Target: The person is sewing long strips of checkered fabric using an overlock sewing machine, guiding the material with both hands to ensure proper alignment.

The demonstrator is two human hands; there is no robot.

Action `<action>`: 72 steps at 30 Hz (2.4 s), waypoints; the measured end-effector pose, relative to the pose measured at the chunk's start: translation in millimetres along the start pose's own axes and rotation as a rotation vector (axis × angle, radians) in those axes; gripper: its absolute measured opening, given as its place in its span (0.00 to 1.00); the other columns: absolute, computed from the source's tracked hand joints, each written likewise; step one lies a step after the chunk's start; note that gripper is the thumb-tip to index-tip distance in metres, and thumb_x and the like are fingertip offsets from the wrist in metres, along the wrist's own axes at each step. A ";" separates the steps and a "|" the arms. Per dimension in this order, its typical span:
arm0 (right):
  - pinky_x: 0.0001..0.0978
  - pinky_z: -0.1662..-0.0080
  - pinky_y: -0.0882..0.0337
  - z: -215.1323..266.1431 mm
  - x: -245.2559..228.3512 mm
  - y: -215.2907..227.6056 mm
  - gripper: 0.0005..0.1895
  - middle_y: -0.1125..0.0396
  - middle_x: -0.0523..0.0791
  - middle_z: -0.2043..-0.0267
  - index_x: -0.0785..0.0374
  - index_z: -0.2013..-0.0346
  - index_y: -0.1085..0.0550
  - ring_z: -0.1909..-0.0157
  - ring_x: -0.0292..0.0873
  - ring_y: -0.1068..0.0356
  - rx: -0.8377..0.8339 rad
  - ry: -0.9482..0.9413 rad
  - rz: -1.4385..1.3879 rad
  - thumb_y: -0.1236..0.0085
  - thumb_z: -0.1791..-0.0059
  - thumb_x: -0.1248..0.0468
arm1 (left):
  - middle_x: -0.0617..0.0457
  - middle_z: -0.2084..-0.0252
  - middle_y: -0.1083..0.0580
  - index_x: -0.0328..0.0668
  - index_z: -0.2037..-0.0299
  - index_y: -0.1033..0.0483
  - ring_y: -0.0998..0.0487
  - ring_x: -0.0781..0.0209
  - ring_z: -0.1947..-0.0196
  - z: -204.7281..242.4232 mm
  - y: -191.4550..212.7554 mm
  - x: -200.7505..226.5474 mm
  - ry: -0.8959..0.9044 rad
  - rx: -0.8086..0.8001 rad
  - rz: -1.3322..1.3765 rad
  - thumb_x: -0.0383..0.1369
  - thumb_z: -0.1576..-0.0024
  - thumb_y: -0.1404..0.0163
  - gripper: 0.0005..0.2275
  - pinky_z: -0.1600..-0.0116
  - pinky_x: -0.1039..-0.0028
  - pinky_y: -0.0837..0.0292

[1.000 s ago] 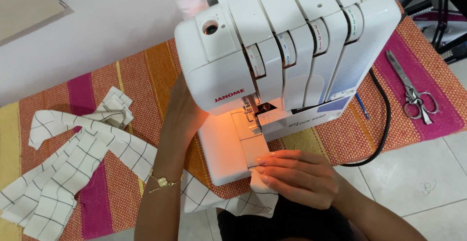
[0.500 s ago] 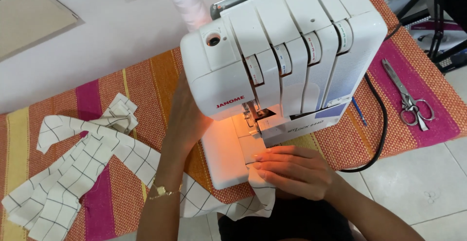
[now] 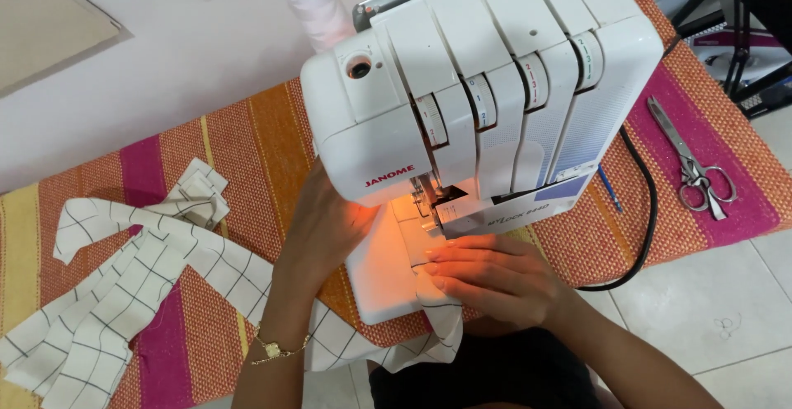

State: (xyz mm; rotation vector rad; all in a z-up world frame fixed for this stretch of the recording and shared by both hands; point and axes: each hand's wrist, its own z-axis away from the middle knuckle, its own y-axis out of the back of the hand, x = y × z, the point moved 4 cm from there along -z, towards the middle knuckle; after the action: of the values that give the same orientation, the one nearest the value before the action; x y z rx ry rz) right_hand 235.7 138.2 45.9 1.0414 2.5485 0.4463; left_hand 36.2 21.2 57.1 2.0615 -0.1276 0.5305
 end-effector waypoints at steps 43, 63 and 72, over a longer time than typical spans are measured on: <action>0.31 0.43 0.18 118.5 -48.2 -23.1 0.29 0.16 0.43 0.48 0.60 0.43 0.22 0.46 0.38 0.16 -0.157 -1.393 -0.504 0.30 0.54 0.49 | 0.50 0.33 0.26 0.43 0.34 0.27 0.28 0.50 0.33 246.8 -68.3 39.9 0.130 -0.186 -0.064 0.65 0.40 0.54 0.36 0.26 0.43 0.42; 0.64 0.45 0.22 163.5 -107.5 14.3 0.42 0.15 0.76 0.48 0.76 0.35 0.23 0.49 0.74 0.15 -0.096 -2.002 -1.303 0.30 0.60 0.56 | 0.33 0.44 0.19 0.35 0.41 0.24 0.19 0.34 0.42 300.4 0.2 112.6 0.519 0.105 0.639 0.34 0.54 0.46 0.27 0.31 0.49 0.30; 0.51 0.61 0.22 180.4 -75.6 -27.6 0.32 0.23 0.59 0.57 0.68 0.32 0.30 0.62 0.55 0.24 -0.098 -1.743 -1.325 0.36 0.50 0.64 | 0.41 0.31 0.28 0.44 0.29 0.32 0.27 0.46 0.31 258.0 -116.0 147.1 0.715 -0.267 1.788 0.48 0.34 0.52 0.26 0.23 0.56 0.37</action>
State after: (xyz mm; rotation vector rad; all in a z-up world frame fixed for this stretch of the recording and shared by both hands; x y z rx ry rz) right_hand 347.3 93.2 -110.7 -0.4503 1.0211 -0.5256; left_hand 285.3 -116.7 -86.5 0.8747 -1.5232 2.0506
